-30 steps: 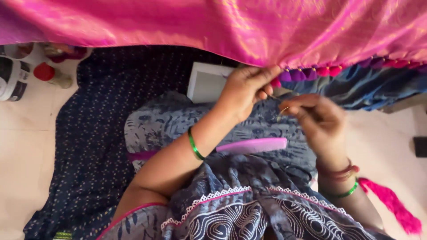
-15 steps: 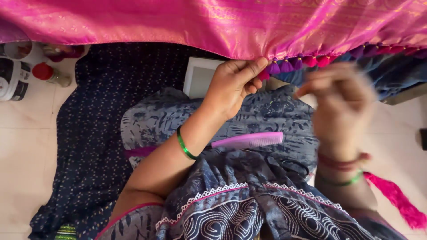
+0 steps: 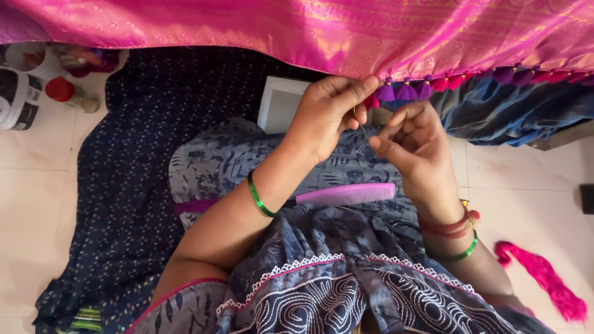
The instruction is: Tying and trimming decorative tassels and pom-poms onto the border of a saree.
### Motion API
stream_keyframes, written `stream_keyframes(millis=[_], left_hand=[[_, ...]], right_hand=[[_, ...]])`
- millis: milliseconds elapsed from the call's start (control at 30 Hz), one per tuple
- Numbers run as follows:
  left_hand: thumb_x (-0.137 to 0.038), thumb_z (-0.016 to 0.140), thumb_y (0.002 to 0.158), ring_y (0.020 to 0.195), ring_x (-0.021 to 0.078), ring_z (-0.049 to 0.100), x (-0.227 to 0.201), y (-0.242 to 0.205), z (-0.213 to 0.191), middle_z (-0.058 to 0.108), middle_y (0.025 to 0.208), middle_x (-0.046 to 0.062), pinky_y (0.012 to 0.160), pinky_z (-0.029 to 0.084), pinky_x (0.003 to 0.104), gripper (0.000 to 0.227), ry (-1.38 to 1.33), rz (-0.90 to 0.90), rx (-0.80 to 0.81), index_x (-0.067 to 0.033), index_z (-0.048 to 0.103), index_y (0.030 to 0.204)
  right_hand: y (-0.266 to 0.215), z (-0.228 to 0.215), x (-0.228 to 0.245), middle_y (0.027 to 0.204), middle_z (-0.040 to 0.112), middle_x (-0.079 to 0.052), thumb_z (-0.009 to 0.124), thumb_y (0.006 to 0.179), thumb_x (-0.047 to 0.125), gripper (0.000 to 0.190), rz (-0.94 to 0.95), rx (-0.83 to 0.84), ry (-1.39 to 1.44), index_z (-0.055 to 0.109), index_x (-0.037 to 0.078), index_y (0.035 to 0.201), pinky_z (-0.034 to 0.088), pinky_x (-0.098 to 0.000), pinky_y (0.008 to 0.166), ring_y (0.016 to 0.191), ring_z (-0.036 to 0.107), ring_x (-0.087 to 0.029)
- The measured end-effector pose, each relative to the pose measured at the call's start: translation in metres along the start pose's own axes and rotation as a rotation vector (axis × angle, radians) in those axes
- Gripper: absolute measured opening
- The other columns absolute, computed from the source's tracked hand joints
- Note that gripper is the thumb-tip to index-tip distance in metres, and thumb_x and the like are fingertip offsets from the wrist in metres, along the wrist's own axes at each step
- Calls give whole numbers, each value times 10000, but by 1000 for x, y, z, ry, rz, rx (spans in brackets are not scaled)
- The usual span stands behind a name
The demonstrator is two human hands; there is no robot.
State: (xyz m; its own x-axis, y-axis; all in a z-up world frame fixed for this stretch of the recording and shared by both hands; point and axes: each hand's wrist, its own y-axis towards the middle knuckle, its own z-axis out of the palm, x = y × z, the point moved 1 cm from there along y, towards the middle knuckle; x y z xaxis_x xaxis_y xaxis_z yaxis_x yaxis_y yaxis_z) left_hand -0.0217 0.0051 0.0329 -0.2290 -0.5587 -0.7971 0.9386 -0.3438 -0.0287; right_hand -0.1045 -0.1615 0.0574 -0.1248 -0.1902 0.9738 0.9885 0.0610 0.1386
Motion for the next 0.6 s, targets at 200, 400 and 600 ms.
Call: stream_keyframes(millis=[200, 400, 600], left_hand=[[-257, 777, 936, 585, 94, 618, -4, -1, -2, 658, 680, 23, 522, 461, 228, 243, -9, 3, 20, -52, 688, 839], [-242, 778, 924, 559, 79, 595, -14, 0, -3, 644, 672, 6, 487, 433, 221, 233, 89, 5, -24, -27, 712, 867], [-265, 765, 922, 487, 56, 578, -38, 1, -5, 645, 594, 19, 449, 454, 211, 259, 460, 67, 81, -14, 756, 857]], right_hand=[[-8, -9, 6, 935, 625, -36, 719, 919, -78, 346, 71, 48, -160, 515, 36, 1174, 499, -215, 764, 847, 606, -84], [-5, -10, 28, 914, 632, -21, 710, 919, -9, 368, 138, 115, -261, 536, 21, 1242, 493, -224, 641, 730, 612, -85], [11, 7, 99, 1023, 657, -145, 818, 883, 150, 399, -193, 217, -1335, 670, 34, 1234, 503, -303, 599, 629, 627, -162]])
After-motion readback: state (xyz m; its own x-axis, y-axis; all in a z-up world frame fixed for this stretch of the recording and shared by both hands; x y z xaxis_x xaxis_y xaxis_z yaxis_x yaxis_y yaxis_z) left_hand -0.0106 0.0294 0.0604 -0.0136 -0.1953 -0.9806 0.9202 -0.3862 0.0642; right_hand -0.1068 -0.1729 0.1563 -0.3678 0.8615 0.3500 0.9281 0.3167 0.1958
